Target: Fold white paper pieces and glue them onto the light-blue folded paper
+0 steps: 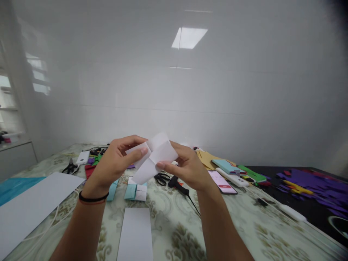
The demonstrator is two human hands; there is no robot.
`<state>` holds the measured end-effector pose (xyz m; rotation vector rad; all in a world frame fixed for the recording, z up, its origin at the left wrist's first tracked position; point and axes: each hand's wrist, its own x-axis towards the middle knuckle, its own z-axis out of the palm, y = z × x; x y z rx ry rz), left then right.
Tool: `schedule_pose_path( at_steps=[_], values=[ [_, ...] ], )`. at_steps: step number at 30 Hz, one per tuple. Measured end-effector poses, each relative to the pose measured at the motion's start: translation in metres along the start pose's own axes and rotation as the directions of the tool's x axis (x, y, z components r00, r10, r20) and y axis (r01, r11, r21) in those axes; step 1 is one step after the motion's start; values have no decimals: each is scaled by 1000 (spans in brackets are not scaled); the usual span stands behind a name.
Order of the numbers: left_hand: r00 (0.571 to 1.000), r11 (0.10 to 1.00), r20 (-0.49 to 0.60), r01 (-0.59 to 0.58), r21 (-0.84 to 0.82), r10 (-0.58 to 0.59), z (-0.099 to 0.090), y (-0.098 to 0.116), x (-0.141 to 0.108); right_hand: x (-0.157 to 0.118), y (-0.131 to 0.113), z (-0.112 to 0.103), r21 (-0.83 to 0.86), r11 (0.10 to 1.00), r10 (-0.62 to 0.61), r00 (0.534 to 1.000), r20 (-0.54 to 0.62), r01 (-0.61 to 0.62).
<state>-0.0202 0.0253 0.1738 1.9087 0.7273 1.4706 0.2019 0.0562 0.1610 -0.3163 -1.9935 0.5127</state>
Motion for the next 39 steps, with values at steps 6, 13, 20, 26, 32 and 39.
schedule_pose_path(
  at_steps=[6, 13, 20, 26, 32, 39],
  values=[
    [999, 1000, 39, 1, 14, -1, 3, 5, 1, 0, 0, 1, -25, 992, 121, 990, -68, -123],
    [999, 994, 39, -1, 112, -3, 4, 6, 1, 1, -1, 1, -112, 971, 191, 967, -170, -211],
    [1000, 964, -6, 19, 267, -18, 4, 1, 4, 1, -5, 5, -128, 974, 153, 961, -232, -186],
    [991, 990, -132, 7, 138, 11, 8, 0, 4, 2, 0, 7, 214, 969, 184, 939, -292, -123],
    [982, 997, -185, -15, 73, 28, 9, -2, 6, 5, 2, 3, 252, 954, 227, 939, -257, -162],
    [971, 994, -215, -109, -25, 101, 4, -4, 7, 3, 0, 0, 169, 963, 249, 931, -268, -209]
  ],
)
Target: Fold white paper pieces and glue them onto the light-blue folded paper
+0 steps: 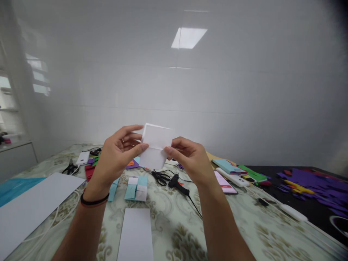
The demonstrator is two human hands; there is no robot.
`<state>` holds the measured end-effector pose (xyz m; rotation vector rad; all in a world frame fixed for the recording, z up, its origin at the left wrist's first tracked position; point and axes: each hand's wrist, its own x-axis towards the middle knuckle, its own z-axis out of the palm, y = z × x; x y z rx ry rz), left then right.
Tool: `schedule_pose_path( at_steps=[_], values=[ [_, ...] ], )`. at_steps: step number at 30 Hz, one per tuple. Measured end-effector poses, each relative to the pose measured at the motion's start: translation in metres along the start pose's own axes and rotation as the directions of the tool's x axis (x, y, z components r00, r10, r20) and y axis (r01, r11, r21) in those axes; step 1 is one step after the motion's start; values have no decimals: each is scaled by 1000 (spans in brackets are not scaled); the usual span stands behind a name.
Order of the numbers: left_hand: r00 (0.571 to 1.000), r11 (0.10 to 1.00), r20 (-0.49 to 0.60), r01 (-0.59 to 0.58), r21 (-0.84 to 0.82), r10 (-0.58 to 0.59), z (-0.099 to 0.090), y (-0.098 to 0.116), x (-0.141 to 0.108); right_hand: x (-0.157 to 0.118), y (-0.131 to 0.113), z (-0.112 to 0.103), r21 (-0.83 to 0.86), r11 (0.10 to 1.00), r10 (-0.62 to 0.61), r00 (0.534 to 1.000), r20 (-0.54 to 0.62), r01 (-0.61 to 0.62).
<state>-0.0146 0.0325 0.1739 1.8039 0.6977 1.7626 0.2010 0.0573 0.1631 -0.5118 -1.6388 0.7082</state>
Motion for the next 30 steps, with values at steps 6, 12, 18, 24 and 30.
schedule_pose_path(
  at_steps=[6, 12, 18, 24, 30],
  values=[
    [999, 995, 41, -28, 100, 24, 2, 1, 0, -2, 3, 1, -75, 997, -8, 1000, -1, 8],
    [999, 981, 37, -46, 189, 40, 0, -1, 0, -2, 1, 0, -71, 996, -46, 999, 0, 46],
    [997, 971, 37, -69, 230, 62, 2, -1, -1, -2, 3, 1, -15, 1000, -27, 999, -25, 27],
    [1000, 994, 2, -8, 109, 8, 5, -1, -2, -2, 4, 3, -11, 1000, -27, 998, -48, 26],
    [999, 997, -3, 39, 60, -39, 6, 3, -2, -2, 0, 2, 1, 1000, -30, 998, -51, 30]
  ],
)
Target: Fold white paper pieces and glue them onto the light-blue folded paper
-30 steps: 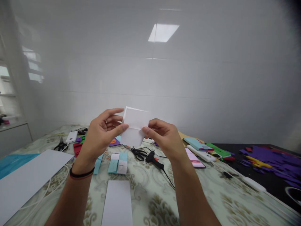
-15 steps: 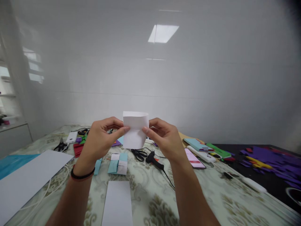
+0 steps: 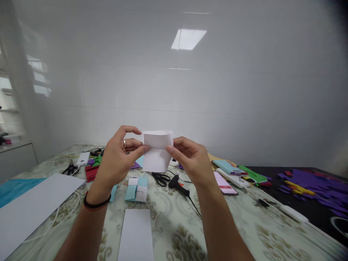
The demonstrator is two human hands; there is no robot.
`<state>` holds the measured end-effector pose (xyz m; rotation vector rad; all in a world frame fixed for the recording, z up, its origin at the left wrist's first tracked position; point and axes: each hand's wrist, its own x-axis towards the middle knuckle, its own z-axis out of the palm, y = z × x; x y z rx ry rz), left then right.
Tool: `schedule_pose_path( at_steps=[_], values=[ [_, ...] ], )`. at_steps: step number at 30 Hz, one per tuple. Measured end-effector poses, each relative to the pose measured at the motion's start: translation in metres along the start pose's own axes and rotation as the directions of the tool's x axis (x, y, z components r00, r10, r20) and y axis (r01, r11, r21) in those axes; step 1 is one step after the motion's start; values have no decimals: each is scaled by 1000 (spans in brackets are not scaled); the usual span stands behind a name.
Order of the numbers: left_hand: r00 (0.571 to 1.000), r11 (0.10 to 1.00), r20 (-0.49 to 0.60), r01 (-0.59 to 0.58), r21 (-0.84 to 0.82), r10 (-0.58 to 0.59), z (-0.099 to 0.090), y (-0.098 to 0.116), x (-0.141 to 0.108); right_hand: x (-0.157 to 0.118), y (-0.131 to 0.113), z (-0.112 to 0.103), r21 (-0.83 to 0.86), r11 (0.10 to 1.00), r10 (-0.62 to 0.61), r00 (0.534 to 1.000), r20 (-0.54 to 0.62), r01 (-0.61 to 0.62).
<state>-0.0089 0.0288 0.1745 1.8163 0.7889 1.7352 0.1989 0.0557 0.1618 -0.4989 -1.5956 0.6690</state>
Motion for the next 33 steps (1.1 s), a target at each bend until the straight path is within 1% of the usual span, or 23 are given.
schedule_pose_path(
  at_steps=[3, 8, 12, 19, 24, 27, 29, 33],
  values=[
    [1000, 1000, 2, 12, 15, -12, 0, 1, 0, 1, 0, -1, 47, 999, -4, 1000, -18, 5],
    [1000, 1000, 9, 28, -3, -28, -1, 0, 0, 3, 5, -3, 145, 989, 41, 999, -13, -39],
    [999, 999, 18, 43, -15, -43, 0, 0, -1, 4, 6, -1, 182, 982, 57, 998, -32, -51],
    [999, 999, 19, 39, 2, -39, 0, -2, -2, 4, 3, 1, 117, 992, 58, 994, -94, -47],
    [999, 1000, 31, 16, 27, -16, 1, -1, -3, 2, 1, 0, 92, 994, 57, 996, -74, -51],
    [1000, 998, 18, -4, 60, 3, 2, 1, -3, 1, 0, 0, 65, 997, 49, 998, -48, -46],
    [1000, 997, 12, -7, 83, 6, 2, 2, -4, 0, -2, 0, 53, 998, 31, 998, -51, -29],
    [999, 994, 41, -9, 106, 5, 2, 5, -6, -2, -6, 3, 55, 998, 13, 997, -81, -9]
  ],
)
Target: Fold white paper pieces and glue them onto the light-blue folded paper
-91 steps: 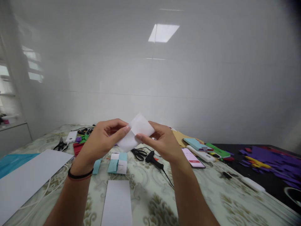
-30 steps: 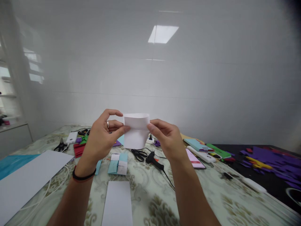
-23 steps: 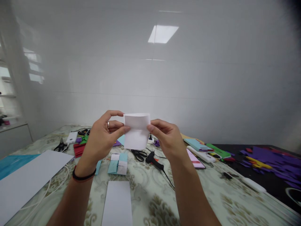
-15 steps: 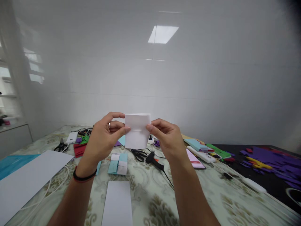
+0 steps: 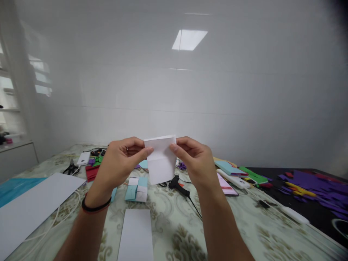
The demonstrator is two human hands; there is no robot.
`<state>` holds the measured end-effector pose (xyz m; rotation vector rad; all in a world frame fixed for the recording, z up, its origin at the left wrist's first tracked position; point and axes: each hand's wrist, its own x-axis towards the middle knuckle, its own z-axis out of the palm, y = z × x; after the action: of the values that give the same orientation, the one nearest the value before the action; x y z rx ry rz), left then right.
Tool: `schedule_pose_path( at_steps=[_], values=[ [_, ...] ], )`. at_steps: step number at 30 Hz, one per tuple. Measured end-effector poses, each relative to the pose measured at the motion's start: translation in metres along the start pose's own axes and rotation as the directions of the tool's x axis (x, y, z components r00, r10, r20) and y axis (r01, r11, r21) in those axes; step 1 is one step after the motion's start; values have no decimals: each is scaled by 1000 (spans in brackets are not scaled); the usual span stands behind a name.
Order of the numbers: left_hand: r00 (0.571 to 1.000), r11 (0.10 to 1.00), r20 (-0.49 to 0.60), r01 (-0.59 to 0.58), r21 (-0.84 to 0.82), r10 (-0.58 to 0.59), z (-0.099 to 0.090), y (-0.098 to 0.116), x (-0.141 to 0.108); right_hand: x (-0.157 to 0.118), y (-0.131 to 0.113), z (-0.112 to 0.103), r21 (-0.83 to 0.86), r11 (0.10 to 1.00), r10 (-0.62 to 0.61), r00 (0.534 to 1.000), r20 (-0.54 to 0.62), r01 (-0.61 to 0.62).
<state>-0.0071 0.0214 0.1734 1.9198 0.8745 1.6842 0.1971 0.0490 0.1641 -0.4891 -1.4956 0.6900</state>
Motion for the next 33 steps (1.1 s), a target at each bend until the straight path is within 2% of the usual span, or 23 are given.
schedule_pose_path(
  at_steps=[10, 16, 19, 23, 27, 33],
  values=[
    [998, 998, 67, -13, 55, 10, -2, 9, -2, -4, -7, -2, -70, 997, -12, 999, -41, 9],
    [997, 995, 71, -23, 98, 16, -3, 9, -2, -6, -7, -1, -91, 996, -28, 998, -56, 23],
    [997, 998, 81, -8, 68, 2, -2, 10, -2, -5, -7, -1, -77, 997, -29, 998, -48, 26],
    [999, 999, 48, 0, -36, 2, -1, 8, -2, -5, -6, -2, -57, 998, -9, 1000, -11, 8],
    [999, 999, 26, -34, 14, 34, -1, 3, -3, -4, -6, -2, -68, 998, 7, 1000, 21, -6],
    [999, 998, 22, -45, 40, 44, -1, 1, -3, -4, -7, 1, -35, 999, -14, 1000, 3, 14]
  ],
)
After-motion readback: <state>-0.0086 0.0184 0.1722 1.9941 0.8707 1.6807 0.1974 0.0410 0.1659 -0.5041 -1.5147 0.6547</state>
